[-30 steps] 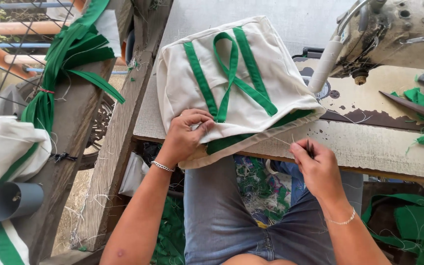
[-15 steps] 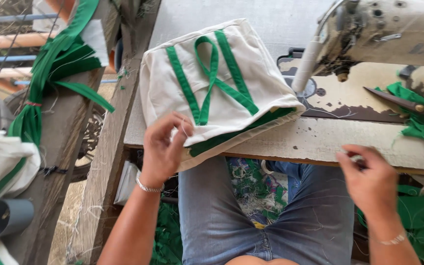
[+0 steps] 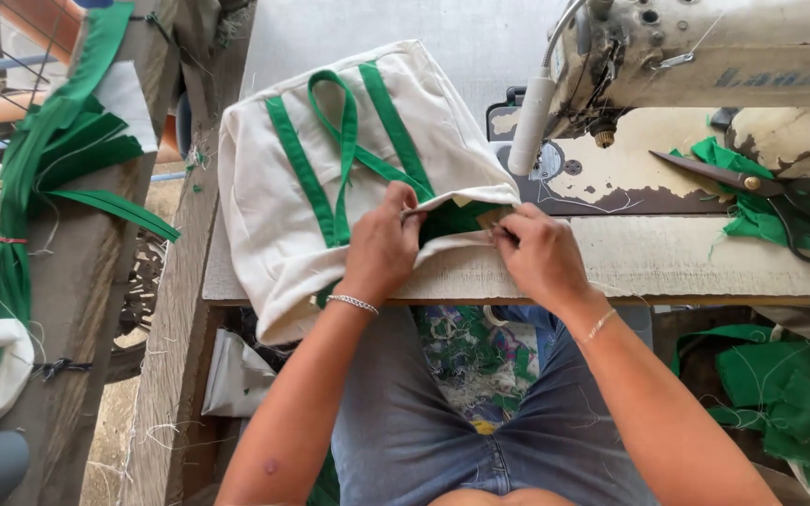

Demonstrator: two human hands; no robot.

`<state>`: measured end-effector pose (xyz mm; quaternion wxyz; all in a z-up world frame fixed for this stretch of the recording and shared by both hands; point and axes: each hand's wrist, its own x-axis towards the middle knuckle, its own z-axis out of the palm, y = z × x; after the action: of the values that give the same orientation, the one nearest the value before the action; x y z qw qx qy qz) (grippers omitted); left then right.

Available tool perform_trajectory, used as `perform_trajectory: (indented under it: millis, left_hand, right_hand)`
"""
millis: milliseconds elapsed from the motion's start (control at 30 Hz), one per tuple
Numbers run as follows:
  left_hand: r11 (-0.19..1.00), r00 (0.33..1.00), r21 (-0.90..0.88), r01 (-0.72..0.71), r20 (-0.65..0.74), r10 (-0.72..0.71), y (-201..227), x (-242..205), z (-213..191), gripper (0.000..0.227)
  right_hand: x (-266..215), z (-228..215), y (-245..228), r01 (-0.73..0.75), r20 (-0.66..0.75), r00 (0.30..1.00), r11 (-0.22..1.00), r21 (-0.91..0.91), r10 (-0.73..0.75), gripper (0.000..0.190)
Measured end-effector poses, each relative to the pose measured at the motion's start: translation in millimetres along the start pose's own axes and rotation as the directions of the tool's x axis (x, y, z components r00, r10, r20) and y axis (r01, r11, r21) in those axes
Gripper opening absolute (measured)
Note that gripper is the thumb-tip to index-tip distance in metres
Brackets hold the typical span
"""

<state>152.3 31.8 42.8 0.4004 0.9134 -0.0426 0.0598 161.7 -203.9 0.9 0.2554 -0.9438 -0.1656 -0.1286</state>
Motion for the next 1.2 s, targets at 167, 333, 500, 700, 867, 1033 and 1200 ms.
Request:
perform_trajectory:
  millis: [167,333,500,700,867,1033,1200]
  left_hand:
    - [0.982,0.991,0.151,-0.114,-0.058,0.124,-40,10,-18,0.017]
    - [0.751,0.788,0.450,-0.484,-0.148,0.597,-13,-5,-1,0.026]
    - [0.721,0.745,0.380,-0.580,-0.110,0.657,3,-11,42,0.027]
    - [0.904,0.955,0.313,-0.292,0.140,0.260,-4,-34,35,0.054]
    - [0.938,0.961,0.293,-0.185,0.254,0.111,2,-35,21,0.051]
    - [0.878,0.956,0.378,-0.294,0.103,0.276,-13,-41,25,0.031]
    - [0.786,0.880,0.420,-0.453,0.069,0.470,2,-47,32,0.046]
  right_hand:
    - [-33,-12,-5,0.067,-0.003,0.998,0.967,0.244,-0.069,0.005]
    - [0,-18,-8,0.044,-0.166,0.986,0.976,0.214,-0.009,0.028]
    - [41,16,-1,0.025,-0.062,0.998,1.000,0.000,-0.025,0.031]
    - [33,4,-5,-0.226,-0.078,0.968,0.965,0.131,0.237,0.012]
    - [21,-4,-15,-0.247,-0.112,0.960,0.964,0.098,0.257,0.014]
    - [11,-7,-12,-0.026,0.018,0.999,0.986,-0.163,0.029,0.019]
    - [18,2,-6,0.063,0.086,0.995,0.971,-0.233,-0.043,0.028]
